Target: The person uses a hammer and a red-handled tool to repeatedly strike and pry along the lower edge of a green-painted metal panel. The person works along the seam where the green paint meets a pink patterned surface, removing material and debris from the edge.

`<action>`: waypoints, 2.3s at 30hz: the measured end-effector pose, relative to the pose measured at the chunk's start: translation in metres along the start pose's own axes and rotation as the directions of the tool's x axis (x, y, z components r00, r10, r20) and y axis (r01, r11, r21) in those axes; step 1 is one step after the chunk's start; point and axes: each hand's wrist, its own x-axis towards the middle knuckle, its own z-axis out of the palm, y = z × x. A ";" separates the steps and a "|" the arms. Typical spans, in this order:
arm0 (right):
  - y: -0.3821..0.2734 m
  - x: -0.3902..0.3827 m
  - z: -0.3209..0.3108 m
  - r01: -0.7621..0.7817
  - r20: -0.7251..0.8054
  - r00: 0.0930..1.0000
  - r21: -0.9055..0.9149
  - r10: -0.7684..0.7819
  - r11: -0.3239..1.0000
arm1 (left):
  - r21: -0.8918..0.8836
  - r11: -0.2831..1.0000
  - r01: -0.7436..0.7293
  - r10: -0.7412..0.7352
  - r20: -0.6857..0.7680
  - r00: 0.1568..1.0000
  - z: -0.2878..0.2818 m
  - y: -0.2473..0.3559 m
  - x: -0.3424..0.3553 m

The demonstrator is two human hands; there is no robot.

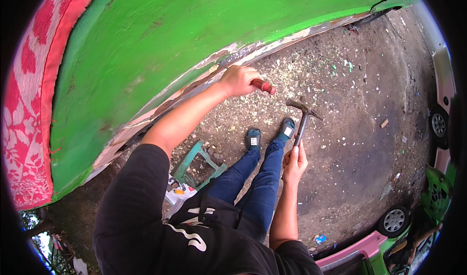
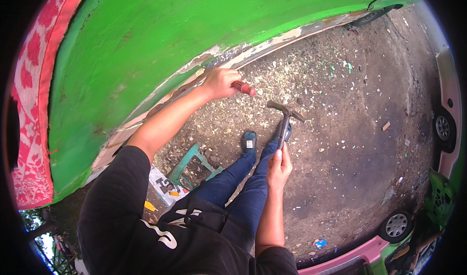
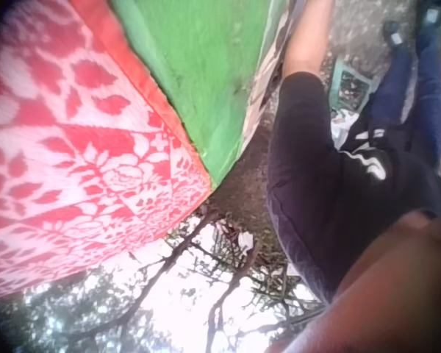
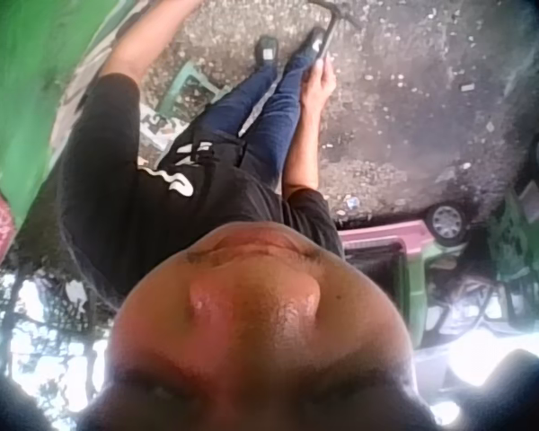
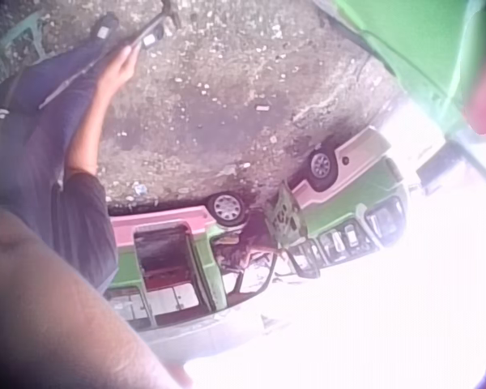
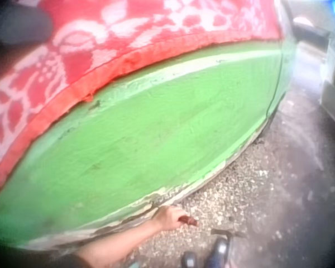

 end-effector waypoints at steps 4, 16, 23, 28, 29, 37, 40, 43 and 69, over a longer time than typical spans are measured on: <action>0.003 0.005 0.000 0.003 0.003 1.000 0.000 -0.003 1.000 | 0.021 0.998 0.063 -0.064 0.027 0.998 0.005 0.002 0.010; -0.005 0.018 -0.001 -0.023 0.017 1.000 0.028 0.022 0.999 | 0.007 0.993 -0.119 0.117 -0.245 0.962 0.000 0.015 -0.002; -0.007 0.018 0.004 -0.038 0.068 0.997 -0.019 0.039 0.999 | -0.003 0.976 -0.220 0.207 -0.325 0.923 -0.009 0.010 -0.022; -0.011 0.013 0.007 -0.063 0.098 0.993 -0.022 0.065 0.998 | -0.030 0.968 -0.249 0.224 -0.347 0.911 -0.012 0.006 -0.022; -0.011 0.013 0.007 -0.062 0.104 0.993 -0.027 0.065 0.998 | -0.035 0.967 -0.254 0.225 -0.353 0.908 -0.012 0.005 -0.022; -0.007 -0.013 0.021 0.458 0.162 0.889 -0.270 -0.429 0.847 | -0.062 0.955 -0.289 0.252 -0.338 0.907 -0.016 -0.001 -0.022; 0.002 -0.016 0.027 0.677 0.197 0.735 -0.265 -0.649 0.686 | -0.075 0.953 -0.294 0.250 -0.358 0.900 -0.018 0.001 -0.021; 0.009 -0.006 0.045 0.553 0.238 0.828 -0.500 -0.508 0.667 | -0.093 0.966 -0.241 0.197 -0.336 0.921 -0.019 -0.005 -0.018; -0.016 0.034 0.008 0.017 -0.084 0.996 0.121 -0.007 0.992 | 0.077 0.997 -0.003 0.009 -0.083 0.997 0.012 -0.008 0.016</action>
